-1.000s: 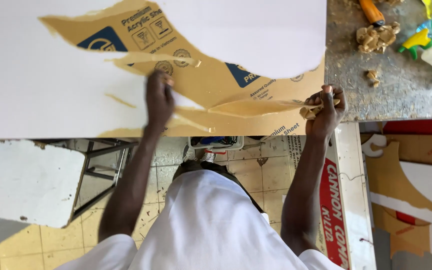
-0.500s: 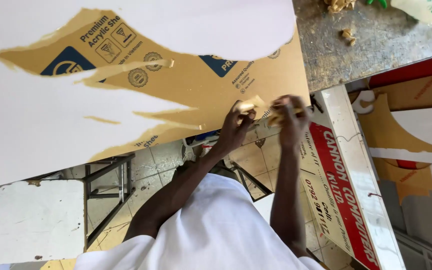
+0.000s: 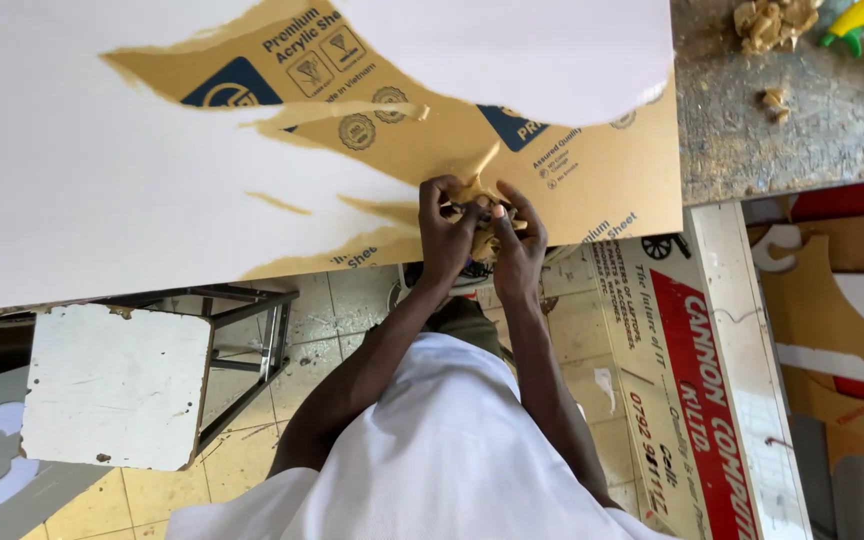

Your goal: The person is peeling off the protective paper film from a large white acrylic sheet on a workbench.

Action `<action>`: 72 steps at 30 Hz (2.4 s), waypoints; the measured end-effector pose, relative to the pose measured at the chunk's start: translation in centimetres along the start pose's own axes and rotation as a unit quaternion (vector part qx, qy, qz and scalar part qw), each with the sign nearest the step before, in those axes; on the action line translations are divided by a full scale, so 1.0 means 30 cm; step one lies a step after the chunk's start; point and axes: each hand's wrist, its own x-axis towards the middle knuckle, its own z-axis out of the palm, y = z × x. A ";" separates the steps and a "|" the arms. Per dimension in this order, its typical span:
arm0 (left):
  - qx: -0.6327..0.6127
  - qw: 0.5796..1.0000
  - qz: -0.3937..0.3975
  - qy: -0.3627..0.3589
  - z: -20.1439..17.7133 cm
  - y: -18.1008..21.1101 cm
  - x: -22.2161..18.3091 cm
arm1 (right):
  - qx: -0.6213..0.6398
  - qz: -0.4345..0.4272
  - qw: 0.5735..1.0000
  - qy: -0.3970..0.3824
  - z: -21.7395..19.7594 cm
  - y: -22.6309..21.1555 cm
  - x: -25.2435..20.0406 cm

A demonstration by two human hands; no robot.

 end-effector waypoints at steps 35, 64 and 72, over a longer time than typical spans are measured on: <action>0.183 0.921 0.305 -0.160 1.038 -0.031 0.156 | -0.060 -0.080 0.969 0.224 -0.945 -0.165 0.964; 0.292 0.931 0.078 -0.206 0.870 -0.047 0.291 | -0.455 -0.157 0.876 -0.041 -1.057 0.230 1.281; 0.412 0.864 0.241 -0.158 1.035 -0.188 0.550 | -0.505 -0.208 0.836 -0.049 -0.997 0.147 1.236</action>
